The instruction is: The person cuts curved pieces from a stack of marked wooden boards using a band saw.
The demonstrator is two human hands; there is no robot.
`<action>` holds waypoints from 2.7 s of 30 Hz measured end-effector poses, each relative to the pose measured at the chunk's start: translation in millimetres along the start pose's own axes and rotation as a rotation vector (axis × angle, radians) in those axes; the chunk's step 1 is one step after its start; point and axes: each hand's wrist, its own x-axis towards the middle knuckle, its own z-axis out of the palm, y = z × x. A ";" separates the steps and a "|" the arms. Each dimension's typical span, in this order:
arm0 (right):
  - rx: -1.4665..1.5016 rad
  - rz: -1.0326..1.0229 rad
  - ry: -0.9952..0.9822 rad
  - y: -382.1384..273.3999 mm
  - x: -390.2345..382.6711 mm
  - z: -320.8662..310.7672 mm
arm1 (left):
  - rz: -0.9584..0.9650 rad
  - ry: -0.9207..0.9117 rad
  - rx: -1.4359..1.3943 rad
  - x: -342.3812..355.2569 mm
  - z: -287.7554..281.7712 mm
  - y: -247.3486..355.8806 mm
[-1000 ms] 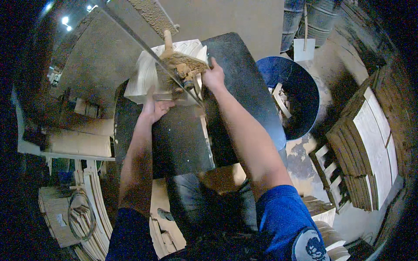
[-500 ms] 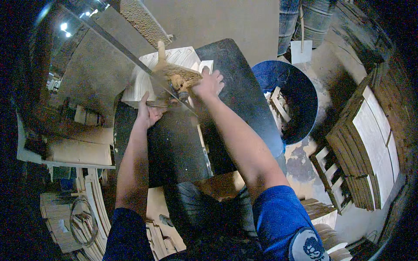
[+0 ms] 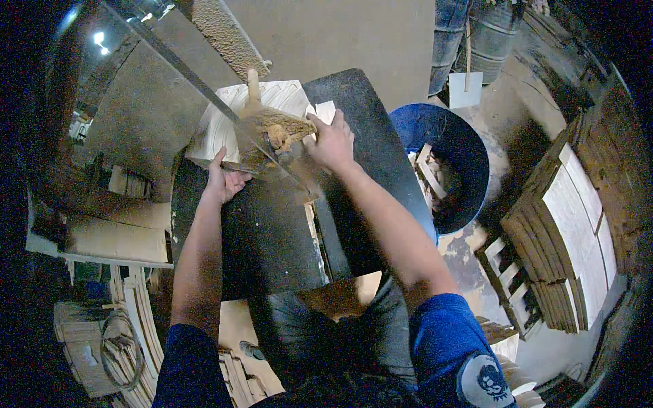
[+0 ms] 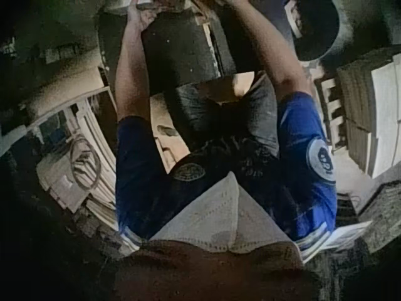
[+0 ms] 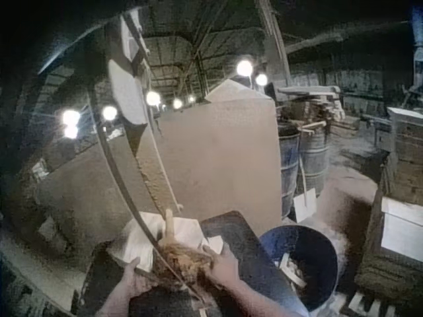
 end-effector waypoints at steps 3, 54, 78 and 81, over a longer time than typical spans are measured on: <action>0.112 -0.244 -0.050 40.0 0.9 -23.1 | -0.001 0.015 0.008 -0.3 0.8 0.5; 0.781 -0.171 -0.348 -64.8 -189.6 14.3 | 0.038 0.579 0.140 -241.5 -186.3 -139.3; 0.712 0.353 -0.377 58.4 -208.0 -125.7 | 0.205 0.356 -0.618 -370.4 90.2 -286.7; 0.822 0.366 -0.324 80.4 -221.9 -154.8 | 0.139 0.284 -0.556 -376.6 107.3 -302.5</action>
